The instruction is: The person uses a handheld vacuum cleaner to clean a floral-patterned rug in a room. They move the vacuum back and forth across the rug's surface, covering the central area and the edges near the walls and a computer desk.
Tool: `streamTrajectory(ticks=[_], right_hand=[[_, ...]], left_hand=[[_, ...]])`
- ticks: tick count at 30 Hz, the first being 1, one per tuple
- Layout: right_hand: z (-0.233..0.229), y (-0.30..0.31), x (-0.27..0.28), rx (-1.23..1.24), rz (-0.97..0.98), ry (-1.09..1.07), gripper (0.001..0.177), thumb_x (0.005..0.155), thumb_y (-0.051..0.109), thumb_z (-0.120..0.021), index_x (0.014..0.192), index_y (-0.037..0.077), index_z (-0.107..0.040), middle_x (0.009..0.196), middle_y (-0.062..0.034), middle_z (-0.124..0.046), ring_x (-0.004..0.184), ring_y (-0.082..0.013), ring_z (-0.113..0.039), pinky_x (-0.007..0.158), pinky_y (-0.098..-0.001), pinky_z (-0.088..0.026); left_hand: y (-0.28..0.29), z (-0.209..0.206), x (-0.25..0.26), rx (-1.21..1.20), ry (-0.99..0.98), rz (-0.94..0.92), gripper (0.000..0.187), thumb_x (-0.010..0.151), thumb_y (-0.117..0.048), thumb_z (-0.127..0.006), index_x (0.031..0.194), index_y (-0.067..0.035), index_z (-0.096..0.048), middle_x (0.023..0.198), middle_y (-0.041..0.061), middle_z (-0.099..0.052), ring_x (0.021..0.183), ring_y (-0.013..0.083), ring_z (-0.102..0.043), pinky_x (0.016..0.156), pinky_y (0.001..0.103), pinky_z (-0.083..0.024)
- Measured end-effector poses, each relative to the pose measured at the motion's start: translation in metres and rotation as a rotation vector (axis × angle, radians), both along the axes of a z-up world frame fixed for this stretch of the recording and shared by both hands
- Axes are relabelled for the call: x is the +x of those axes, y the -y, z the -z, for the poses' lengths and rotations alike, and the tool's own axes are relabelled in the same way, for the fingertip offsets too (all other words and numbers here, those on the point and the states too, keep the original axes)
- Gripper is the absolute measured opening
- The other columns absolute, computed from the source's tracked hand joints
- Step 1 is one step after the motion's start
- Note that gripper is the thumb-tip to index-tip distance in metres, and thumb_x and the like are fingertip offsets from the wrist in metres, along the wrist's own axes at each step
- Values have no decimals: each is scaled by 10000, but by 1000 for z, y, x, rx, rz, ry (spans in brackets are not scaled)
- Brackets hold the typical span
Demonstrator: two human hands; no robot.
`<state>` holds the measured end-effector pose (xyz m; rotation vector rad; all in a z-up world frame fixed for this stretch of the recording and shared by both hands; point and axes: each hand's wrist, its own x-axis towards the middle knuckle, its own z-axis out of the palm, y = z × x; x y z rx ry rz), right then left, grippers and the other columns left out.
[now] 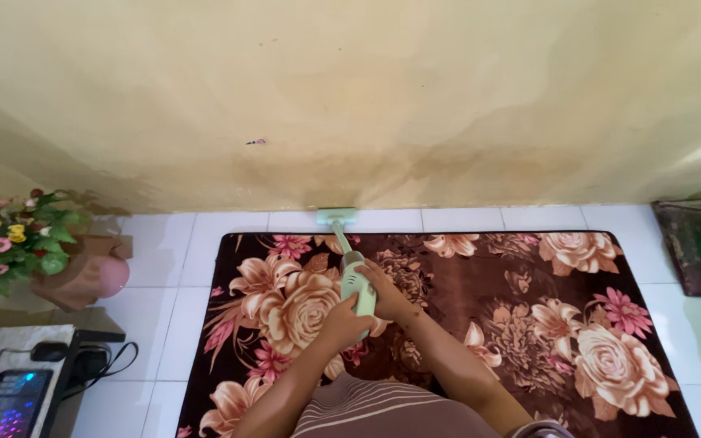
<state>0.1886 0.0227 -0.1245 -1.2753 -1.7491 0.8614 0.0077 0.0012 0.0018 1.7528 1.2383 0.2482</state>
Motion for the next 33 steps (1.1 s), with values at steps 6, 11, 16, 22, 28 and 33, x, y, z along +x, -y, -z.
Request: streamTrajectory(ticks=[6,11,16,22,28,33], right_hand=[[-28,13,28,-9,73,152,852,752,224,-900,1468,149,-444,1612,-225,-248,1485,-460,-306,1108,-513,-413],[-56,36,62,-142,96,152,868,759,216,-863,1498,157,-411,1638,-224,-229,1487,-429,-329,1106,-480,-446],[-69,56,105,-123,154,153,863,766,203,-861,1505,151,-420,1634,-227,-248,1505,-421,-352,1104,-453,-475],[-71,72,160,-65,164,219,861,728,206,-876,1477,137,-457,1604,-240,-290,1455,-443,-404,1105,-463,-481],[-67,76,180,-77,113,201,844,740,220,-874,1477,144,-471,1599,-259,-278,1451,-480,-370,1125,-502,-434],[-66,64,170,-130,61,186,863,701,201,-889,1459,173,-476,1582,-264,-271,1461,-504,-289,1137,-531,-372]], left_hand=[[0,-12,28,-191,23,-15,962,700,-346,-728,1539,-13,-392,1224,203,-687,945,259,-730,780,384,-581],[7,2,61,-189,72,-7,1003,663,-346,-765,1525,12,-399,1232,241,-694,993,277,-741,827,359,-582],[15,7,104,-120,112,58,992,679,-353,-786,1511,37,-412,1267,259,-668,1050,284,-728,862,356,-578],[32,-1,150,-282,201,40,985,694,-324,-754,1549,-7,-381,1260,228,-674,999,271,-724,825,376,-570],[46,-17,166,-343,168,21,963,733,-317,-698,1576,-40,-325,1196,216,-700,906,263,-743,766,363,-582],[44,-20,158,-395,199,-70,944,746,-323,-670,1592,-93,-319,1179,203,-711,921,277,-740,782,375,-568]])
